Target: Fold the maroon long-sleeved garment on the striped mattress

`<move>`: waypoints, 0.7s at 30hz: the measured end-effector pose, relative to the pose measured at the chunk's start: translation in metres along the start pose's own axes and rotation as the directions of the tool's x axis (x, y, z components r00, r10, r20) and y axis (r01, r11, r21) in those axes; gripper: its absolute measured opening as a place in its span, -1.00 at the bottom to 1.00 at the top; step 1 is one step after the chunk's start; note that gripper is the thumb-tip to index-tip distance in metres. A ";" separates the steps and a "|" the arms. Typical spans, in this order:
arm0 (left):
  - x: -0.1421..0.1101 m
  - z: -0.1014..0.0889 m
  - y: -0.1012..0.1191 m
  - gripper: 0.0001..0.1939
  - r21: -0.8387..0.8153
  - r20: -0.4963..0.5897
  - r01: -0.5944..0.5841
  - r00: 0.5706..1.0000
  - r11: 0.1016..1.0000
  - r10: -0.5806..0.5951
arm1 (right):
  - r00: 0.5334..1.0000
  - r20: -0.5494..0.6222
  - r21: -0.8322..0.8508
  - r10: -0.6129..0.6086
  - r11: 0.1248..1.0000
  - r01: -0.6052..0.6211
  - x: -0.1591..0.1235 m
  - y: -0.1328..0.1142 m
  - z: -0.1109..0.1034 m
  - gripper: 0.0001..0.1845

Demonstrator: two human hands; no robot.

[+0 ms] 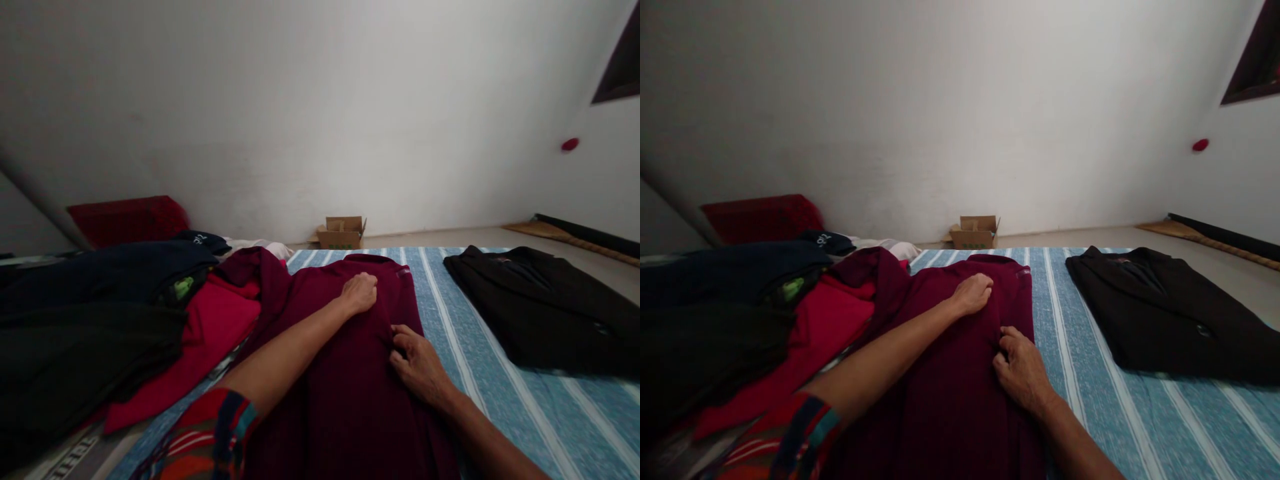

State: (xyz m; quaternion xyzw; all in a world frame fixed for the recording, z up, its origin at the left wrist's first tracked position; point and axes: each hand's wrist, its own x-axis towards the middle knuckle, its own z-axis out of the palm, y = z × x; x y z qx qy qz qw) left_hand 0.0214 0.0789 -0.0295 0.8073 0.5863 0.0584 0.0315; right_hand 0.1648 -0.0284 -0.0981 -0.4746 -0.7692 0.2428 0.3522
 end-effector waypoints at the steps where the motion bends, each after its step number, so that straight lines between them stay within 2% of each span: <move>1: -0.015 0.002 0.001 -0.71 -0.001 0.013 -0.030 0.999 1.000 0.030 | 1.000 -0.003 0.002 -0.004 1.000 0.004 0.000 0.000 0.000 -0.85; 3: -0.040 0.008 0.002 -0.64 -0.008 0.042 -0.101 0.994 0.995 0.101 | 1.000 -0.010 0.001 -0.014 1.000 0.014 -0.001 0.000 0.001 -0.84; 6: -0.058 0.022 0.001 -0.49 -0.040 0.138 -0.091 0.986 0.995 0.096 | 0.999 -0.022 -0.010 -0.024 1.000 0.024 -0.003 0.000 0.002 -0.84; 9: -0.058 0.034 -0.003 -0.40 -0.093 0.210 -0.055 0.975 0.994 0.073 | 0.999 -0.045 -0.008 -0.022 1.000 0.021 -0.005 0.000 0.001 -0.83; 13: -0.052 0.041 -0.005 -0.39 -0.115 0.195 -0.084 0.975 0.990 0.105 | 0.995 -0.099 0.023 -0.032 0.999 0.034 -0.006 0.000 -0.002 -0.83; 18: -0.060 0.025 0.005 -0.44 -0.061 0.163 -0.100 0.981 0.993 0.109 | 0.984 -0.166 -0.002 -0.060 0.998 0.061 -0.008 0.002 -0.007 -0.97; 21: -0.085 0.007 0.017 -0.49 -0.033 0.129 -0.114 0.985 0.993 0.118 | 0.984 -0.173 0.002 -0.036 0.999 0.037 -0.010 0.003 -0.010 -0.79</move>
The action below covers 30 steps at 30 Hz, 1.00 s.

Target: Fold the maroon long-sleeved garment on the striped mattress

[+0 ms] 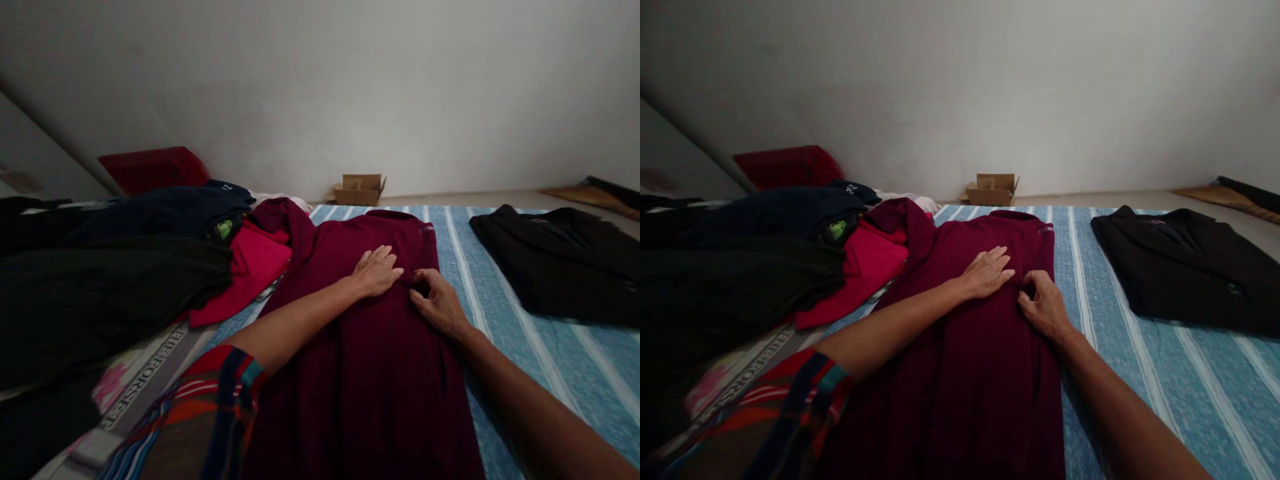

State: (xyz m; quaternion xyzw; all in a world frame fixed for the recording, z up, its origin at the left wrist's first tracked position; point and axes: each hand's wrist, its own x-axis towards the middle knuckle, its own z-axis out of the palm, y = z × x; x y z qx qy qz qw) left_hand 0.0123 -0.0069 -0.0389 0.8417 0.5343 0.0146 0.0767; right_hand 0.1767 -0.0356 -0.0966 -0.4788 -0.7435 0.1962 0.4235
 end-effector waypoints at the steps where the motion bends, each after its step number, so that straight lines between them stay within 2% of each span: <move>1: -0.013 -0.003 0.006 -0.49 -0.008 0.005 -0.013 1.000 1.000 0.013 | 1.000 0.000 0.010 -0.001 1.000 0.001 0.000 0.000 -0.001 -0.71; 4: -0.055 -0.004 0.026 -0.43 -0.066 0.095 -0.041 0.994 0.997 0.047 | 0.998 0.012 0.002 -0.063 0.998 0.063 0.000 0.003 -0.002 -0.55; 8: -0.095 0.016 0.040 -0.28 -0.102 0.138 -0.007 0.990 0.995 0.021 | 0.992 0.058 -0.117 -0.112 0.986 0.118 0.000 0.010 0.000 -0.61; 13: -0.102 0.044 0.039 -0.25 -0.045 0.052 -0.042 0.998 0.998 0.044 | 0.989 0.063 -0.203 -0.134 0.968 0.145 -0.002 0.019 0.005 -0.61; 17: -0.102 0.048 0.037 -0.23 -0.048 0.027 -0.049 0.998 0.998 0.051 | 0.985 0.076 -0.302 -0.155 0.938 0.171 -0.003 0.018 0.009 -0.62; 20: -0.104 0.044 0.041 -0.26 -0.050 0.023 -0.035 0.999 0.998 0.036 | 0.981 0.149 -0.422 -0.128 0.888 0.180 -0.001 0.005 0.006 -0.65; 23: -0.109 0.038 0.048 -0.26 -0.066 0.028 0.010 1.000 0.998 -0.008 | 0.974 0.191 -0.523 -0.123 0.827 0.206 0.000 -0.020 0.002 -0.65; 27: -0.124 0.033 0.051 -0.19 -0.122 0.052 0.040 0.998 0.992 -0.034 | 0.946 0.286 -0.506 -0.150 0.815 0.282 -0.010 -0.054 0.005 -0.59; 30: -0.136 0.034 0.045 -0.20 -0.151 0.092 0.056 0.995 0.987 -0.042 | 0.904 0.413 -0.468 -0.114 0.825 0.317 -0.024 -0.063 0.014 -0.54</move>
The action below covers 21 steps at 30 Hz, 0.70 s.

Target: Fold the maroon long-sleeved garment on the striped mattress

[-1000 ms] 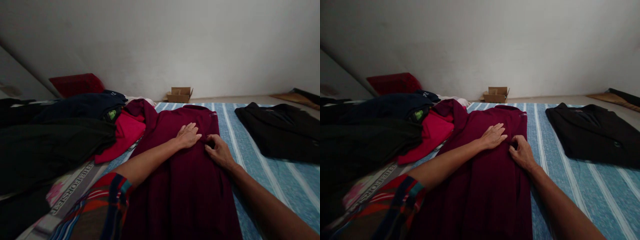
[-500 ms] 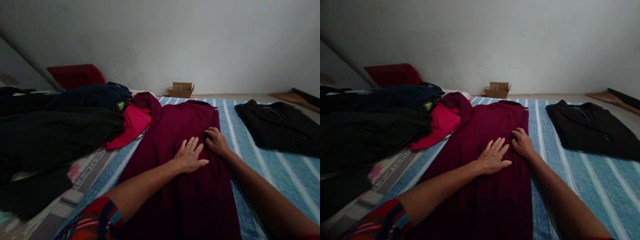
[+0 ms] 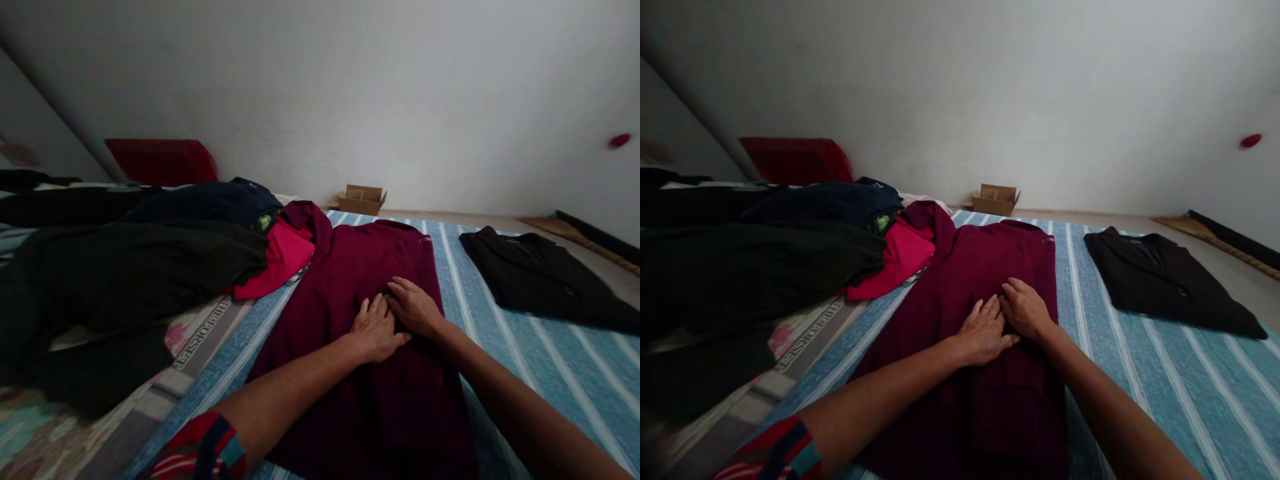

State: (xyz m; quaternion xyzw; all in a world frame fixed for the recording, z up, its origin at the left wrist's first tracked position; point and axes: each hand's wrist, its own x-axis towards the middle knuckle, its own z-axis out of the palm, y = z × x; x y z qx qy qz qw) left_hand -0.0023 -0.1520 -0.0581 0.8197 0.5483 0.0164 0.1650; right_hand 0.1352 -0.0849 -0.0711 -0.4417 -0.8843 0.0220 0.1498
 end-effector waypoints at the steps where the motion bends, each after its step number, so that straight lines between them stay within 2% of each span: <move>1: -0.003 0.000 -0.003 -0.22 -0.008 0.012 -0.006 1.000 1.000 0.006 | 0.999 0.038 -0.002 -0.006 1.000 0.006 -0.002 -0.003 0.004 -0.53; 5: -0.010 -0.003 -0.013 -0.30 -0.034 0.012 -0.076 0.997 0.997 0.077 | 0.995 0.102 -0.037 0.009 0.999 -0.005 -0.007 -0.007 0.010 -0.52; 8: -0.017 -0.011 -0.017 -0.39 -0.047 -0.034 -0.097 0.995 0.994 0.095 | 0.992 0.128 -0.050 0.024 0.999 -0.018 -0.008 -0.014 0.001 -0.53; 12: -0.041 -0.029 -0.027 -0.56 -0.023 -0.115 -0.076 0.991 0.997 0.073 | 0.993 0.119 -0.049 0.015 0.999 -0.009 -0.020 -0.041 -0.015 -0.46; 14: -0.059 -0.036 -0.037 -0.60 0.006 -0.172 -0.014 0.985 1.000 0.015 | 0.990 0.140 -0.012 -0.021 1.000 0.023 -0.032 -0.056 -0.019 -0.37; 16: -0.079 -0.040 -0.050 -0.60 0.033 -0.214 0.109 0.972 0.994 -0.099 | 0.980 0.190 0.036 -0.054 0.998 0.048 -0.045 -0.069 -0.017 -0.30; 18: -0.097 -0.038 -0.062 -0.58 0.053 -0.209 0.226 0.955 0.973 -0.210 | 0.967 0.248 0.064 -0.060 0.997 0.045 -0.055 -0.076 -0.013 -0.25; 21: -0.119 -0.028 -0.078 -0.53 0.084 -0.170 0.300 0.944 0.950 -0.283 | 0.953 0.301 0.067 -0.036 0.998 0.017 -0.061 -0.078 -0.005 -0.23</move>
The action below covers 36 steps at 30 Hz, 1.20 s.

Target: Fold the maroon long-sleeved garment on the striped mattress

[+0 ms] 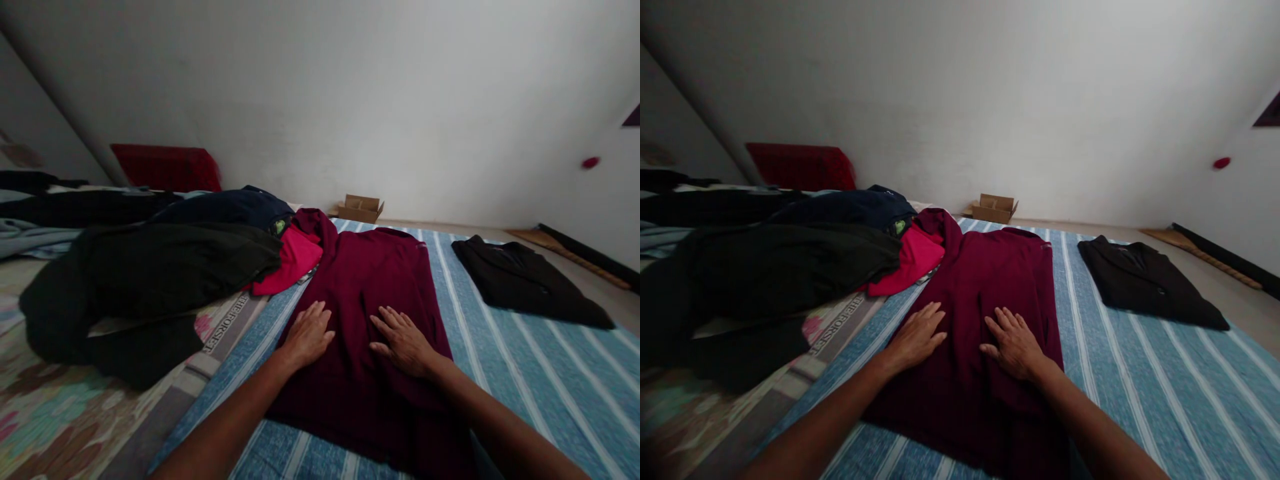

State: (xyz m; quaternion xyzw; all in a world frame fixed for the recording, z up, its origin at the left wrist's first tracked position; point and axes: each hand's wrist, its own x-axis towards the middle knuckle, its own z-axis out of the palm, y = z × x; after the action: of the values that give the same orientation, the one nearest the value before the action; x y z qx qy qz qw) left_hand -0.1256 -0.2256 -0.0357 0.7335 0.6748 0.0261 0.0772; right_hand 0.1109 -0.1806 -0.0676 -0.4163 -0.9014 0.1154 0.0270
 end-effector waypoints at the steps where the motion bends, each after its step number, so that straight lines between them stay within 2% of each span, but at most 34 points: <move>1: -0.004 0.004 -0.005 -0.52 0.009 -0.001 0.005 1.000 1.000 -0.005 | 1.000 0.007 0.001 0.007 1.000 -0.007 0.000 0.001 0.001 -0.22; 4: -0.011 0.014 -0.014 -0.50 0.019 -0.044 0.008 0.999 1.000 -0.007 | 0.999 0.027 0.009 0.022 1.000 -0.022 0.002 0.002 0.000 -0.21; 7: -0.011 0.016 -0.016 -0.53 0.007 -0.079 0.013 0.997 1.000 -0.012 | 0.998 0.049 0.022 0.041 0.999 -0.042 0.001 -0.003 -0.011 -0.22; 12: -0.012 0.012 -0.018 -0.56 -0.028 -0.166 -0.006 0.986 1.000 0.001 | 1.000 0.000 0.072 0.009 0.997 -0.009 -0.014 -0.029 -0.029 -0.27; 15: -0.017 0.013 -0.022 -0.60 -0.058 -0.237 -0.015 0.971 0.998 0.001 | 0.999 -0.008 0.098 -0.031 0.995 0.032 -0.024 -0.047 -0.025 -0.26; 20: -0.030 0.015 -0.026 -0.60 -0.069 -0.296 -0.015 0.955 0.997 -0.006 | 1.000 0.004 0.108 0.000 0.994 -0.001 -0.032 -0.060 -0.014 -0.27; 25: -0.041 0.012 -0.030 -0.57 -0.088 -0.293 0.018 0.955 0.996 -0.043 | 0.992 -0.123 0.199 -0.037 0.978 0.061 -0.038 -0.050 -0.039 -0.32; 31: -0.050 0.017 -0.038 -0.55 -0.146 -0.314 0.116 0.936 0.983 -0.157 | 0.931 -0.356 0.314 0.079 0.949 0.040 -0.048 -0.023 -0.075 -0.45; 34: -0.052 0.021 -0.040 -0.58 -0.187 -0.356 0.138 0.914 0.973 -0.197 | 0.909 -0.400 0.315 0.116 0.949 0.018 -0.056 -0.028 -0.083 -0.53; 36: -0.053 0.022 -0.041 -0.57 -0.207 -0.373 0.145 0.903 0.968 -0.215 | 0.917 -0.389 0.289 0.092 0.957 0.026 -0.060 -0.042 -0.081 -0.60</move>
State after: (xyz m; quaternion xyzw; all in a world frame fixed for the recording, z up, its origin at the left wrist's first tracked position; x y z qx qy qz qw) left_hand -0.1675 -0.2767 -0.0605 0.6381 0.7366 0.2240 0.0065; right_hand 0.1309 -0.2371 0.0235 -0.4381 -0.8433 0.1587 0.2680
